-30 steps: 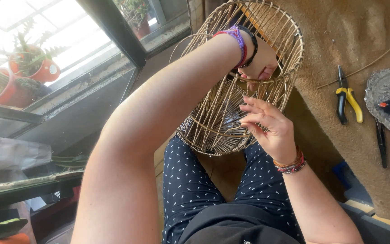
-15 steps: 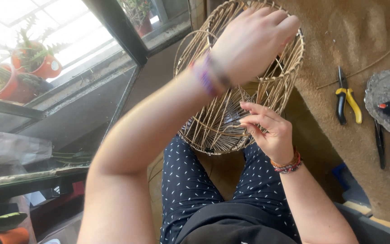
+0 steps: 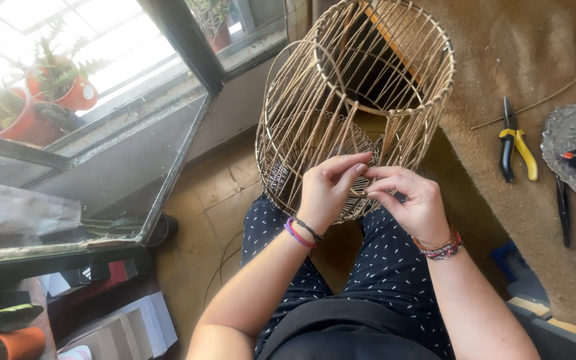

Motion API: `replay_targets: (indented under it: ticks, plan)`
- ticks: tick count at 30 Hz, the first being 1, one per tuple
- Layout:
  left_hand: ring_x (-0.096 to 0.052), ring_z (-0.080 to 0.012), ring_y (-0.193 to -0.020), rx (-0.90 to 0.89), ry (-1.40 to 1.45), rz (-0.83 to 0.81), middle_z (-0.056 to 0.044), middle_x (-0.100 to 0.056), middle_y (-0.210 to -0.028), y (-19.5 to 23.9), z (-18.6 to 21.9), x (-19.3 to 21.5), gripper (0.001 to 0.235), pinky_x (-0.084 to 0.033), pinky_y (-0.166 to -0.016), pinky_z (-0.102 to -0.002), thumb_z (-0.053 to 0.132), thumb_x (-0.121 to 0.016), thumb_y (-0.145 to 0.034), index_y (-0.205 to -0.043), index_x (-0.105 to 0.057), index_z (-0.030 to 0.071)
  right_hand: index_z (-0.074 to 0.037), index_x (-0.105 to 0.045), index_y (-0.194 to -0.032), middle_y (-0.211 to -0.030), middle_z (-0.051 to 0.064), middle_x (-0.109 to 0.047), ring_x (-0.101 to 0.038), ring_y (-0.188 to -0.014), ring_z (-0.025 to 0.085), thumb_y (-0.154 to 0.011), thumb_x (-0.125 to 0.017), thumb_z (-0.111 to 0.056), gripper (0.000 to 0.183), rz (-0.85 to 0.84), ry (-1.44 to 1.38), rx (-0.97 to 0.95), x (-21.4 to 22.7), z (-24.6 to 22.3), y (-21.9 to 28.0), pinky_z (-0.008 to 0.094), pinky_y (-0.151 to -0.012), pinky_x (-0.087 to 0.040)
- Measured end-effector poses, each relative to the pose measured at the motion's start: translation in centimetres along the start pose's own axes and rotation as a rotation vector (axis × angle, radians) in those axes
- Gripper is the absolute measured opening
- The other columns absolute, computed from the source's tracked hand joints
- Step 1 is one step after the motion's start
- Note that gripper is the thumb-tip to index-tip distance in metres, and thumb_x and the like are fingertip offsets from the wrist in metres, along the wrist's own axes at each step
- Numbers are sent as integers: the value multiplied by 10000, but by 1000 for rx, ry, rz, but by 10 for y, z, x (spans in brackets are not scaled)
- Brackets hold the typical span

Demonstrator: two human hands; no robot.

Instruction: The person repairs a wicker basket by cutting a thin stick, inserting it into the basket frame, and securing it with a hot glue gun and pliers. They then use a lighter to heat and shape the stick end.

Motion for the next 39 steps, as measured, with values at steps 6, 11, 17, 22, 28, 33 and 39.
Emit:
replay_targets:
  ticks: [6, 11, 17, 22, 28, 33, 39]
  plan:
    - [-756, -207, -926, -26, -120, -21, -24, -781, -968, 22, 3, -11, 271, -607, -803, -305, 28, -690, -927, -1054, -812, 235, -29, -774, -898, -968, 77, -673, -650, -900, 129, -909, -808, -79, 61, 107, -186, -173, 12, 38, 19, 309, -834, -552]
    - [-753, -222, -897, -85, -225, -87, 17, -765, -963, 32, 4, -22, 127, -603, -771, -325, 208, -796, -859, -985, -786, 204, -26, -769, -857, -940, 65, -663, -613, -863, 105, -889, -818, -85, 83, 110, -208, -226, 11, 41, 23, 266, -785, -527]
    - [-754, -228, -804, -70, -212, -127, -14, -769, -878, 35, 6, -32, 73, -591, -701, -306, 207, -826, -851, -896, -792, 162, -43, -791, -873, -931, 67, -689, -622, -823, 107, -890, -811, -112, 73, 132, -172, -236, 24, 24, 31, 262, -739, -533]
    - [-738, -170, -737, -55, -170, -130, -2, -771, -845, 38, 4, -42, 51, -576, -657, -256, 202, -832, -855, -894, -813, 174, -59, -795, -975, -1011, 111, -724, -676, -823, 171, -904, -777, -78, 75, 225, 5, -277, 72, 22, 49, 296, -723, -580]
    - [-679, -69, -735, -36, -210, -188, 29, -747, -882, 42, 11, -52, 29, -575, -663, -197, 179, -801, -872, -865, -806, 151, -34, -773, -1184, -1141, 155, -658, -650, -951, 253, -995, -750, -27, 191, 428, 836, -276, 214, 100, 116, 351, -777, -578]
    - [-700, -79, -741, -45, -205, -196, 28, -748, -845, 44, 11, -59, 16, -572, -653, -204, 155, -806, -860, -851, -807, 142, -178, -790, -1199, -1001, 173, -726, -654, -873, 391, -857, -799, -307, 365, 238, 1572, -613, 307, 199, 168, 462, -790, -538]
    - [-720, -78, -752, -16, -191, -197, 21, -771, -854, 44, 10, -65, 26, -598, -642, -197, 164, -801, -849, -840, -811, 142, -199, -769, -1172, -1048, 136, -733, -710, -952, 378, -787, -833, -314, 407, 218, 1451, -769, 320, 237, 160, 513, -812, -556]
Point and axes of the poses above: each hand's wrist, its own y-axis away from the middle knuckle, its own x-axis out of the back of the hand, z = x × y, the point moved 3 cm from there along -y, towards the middle knuckle
